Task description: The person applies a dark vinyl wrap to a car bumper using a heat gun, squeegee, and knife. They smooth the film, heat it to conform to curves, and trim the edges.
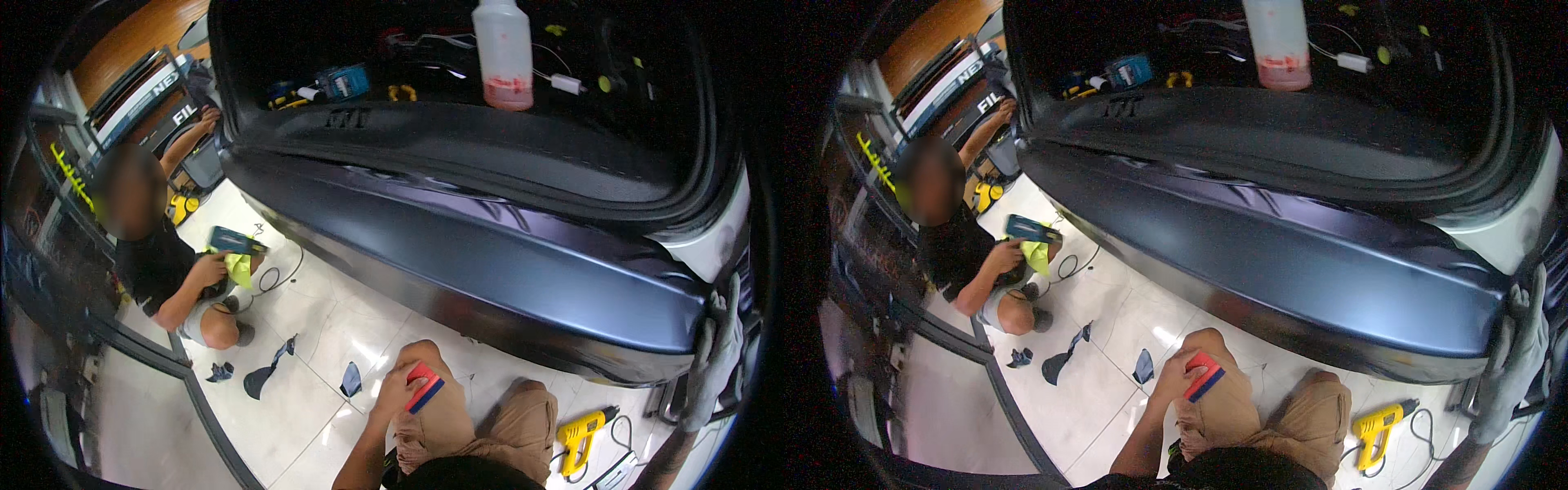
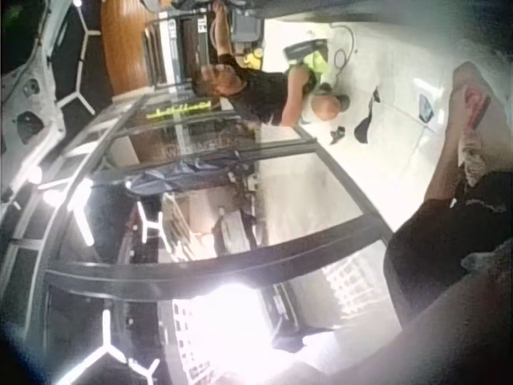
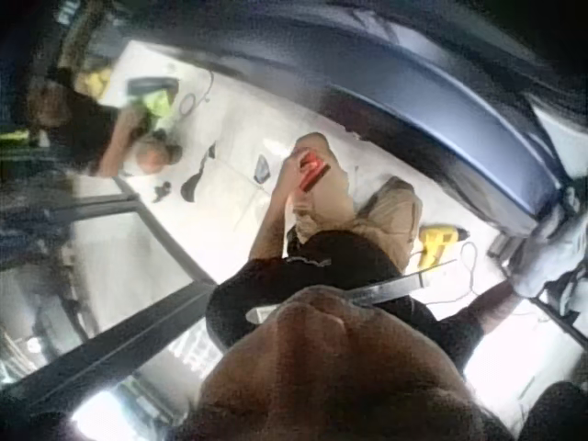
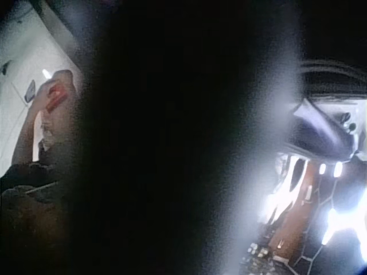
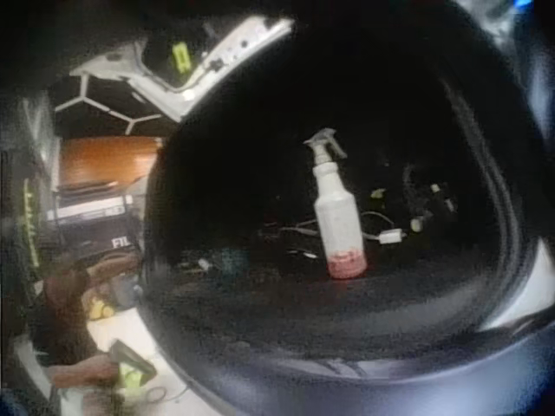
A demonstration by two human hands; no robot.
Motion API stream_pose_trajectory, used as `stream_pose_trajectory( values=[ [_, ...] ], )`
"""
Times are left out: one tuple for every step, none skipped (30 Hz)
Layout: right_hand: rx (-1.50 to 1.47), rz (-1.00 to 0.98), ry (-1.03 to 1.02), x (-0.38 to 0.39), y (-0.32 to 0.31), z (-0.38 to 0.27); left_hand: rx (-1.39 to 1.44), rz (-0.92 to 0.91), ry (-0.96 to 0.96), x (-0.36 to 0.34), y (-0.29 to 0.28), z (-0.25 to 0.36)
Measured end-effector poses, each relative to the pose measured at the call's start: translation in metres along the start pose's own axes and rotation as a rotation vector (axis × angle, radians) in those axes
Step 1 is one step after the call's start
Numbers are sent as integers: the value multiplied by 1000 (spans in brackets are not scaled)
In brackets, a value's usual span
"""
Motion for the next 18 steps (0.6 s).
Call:
stream_pose_trajectory(
  values=[
    [4,-15,-4,2,2,1,-73,10,-43,2,-6,4],
    [11,-26,-8,2,4,1,-56,-46,-63,1,-14,8],
    [28,-34,-20,4,5,9,-51,-74,-23,0,-14,6],
    [27,-19,-26,3,7,11,-53,-85,18,-5,-17,3],
    [25,-1,-29,3,10,13,-56,-95,58,-9,-20,-1],
    [27,21,-29,4,9,14,-59,-117,67,-13,-17,-4],
    [-3,-5,13,3,8,11,-114,-57,95,-13,-21,-2],
    [-32,-27,54,1,8,8,-171,3,121,-13,-24,-1],
    [-65,27,-7,2,9,14,-222,60,146,-11,-25,3],
    [-108,13,19,3,11,18,-78,41,209,-8,-39,14],
    [-149,-1,45,4,12,22,66,23,275,-7,-59,22],
    [-131,15,48,5,12,24,205,-1,350,-2,-88,40],
    [-111,19,51,7,12,24,294,2,398,12,-127,66],
    [-93,18,51,7,12,24,385,3,440,32,-167,92],
    [-101,29,42,8,11,27,496,124,574,50,-195,108],
    [-116,32,33,10,12,32,634,177,752,71,-218,125],
    [-135,33,20,9,14,34,751,198,940,89,-232,144],
    [-25,5,-27,7,9,34,806,207,1036,106,-236,160]
  ],
)
Point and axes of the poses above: each hand's wrist, its own x-axis away from the middle knuckle, its own y-axis out of the palm, z = x × y, the point moved 4 cm from there along -x, towards the middle knuckle, and after that the axes turned 15 degrees about -y, right-handed, at the moved point
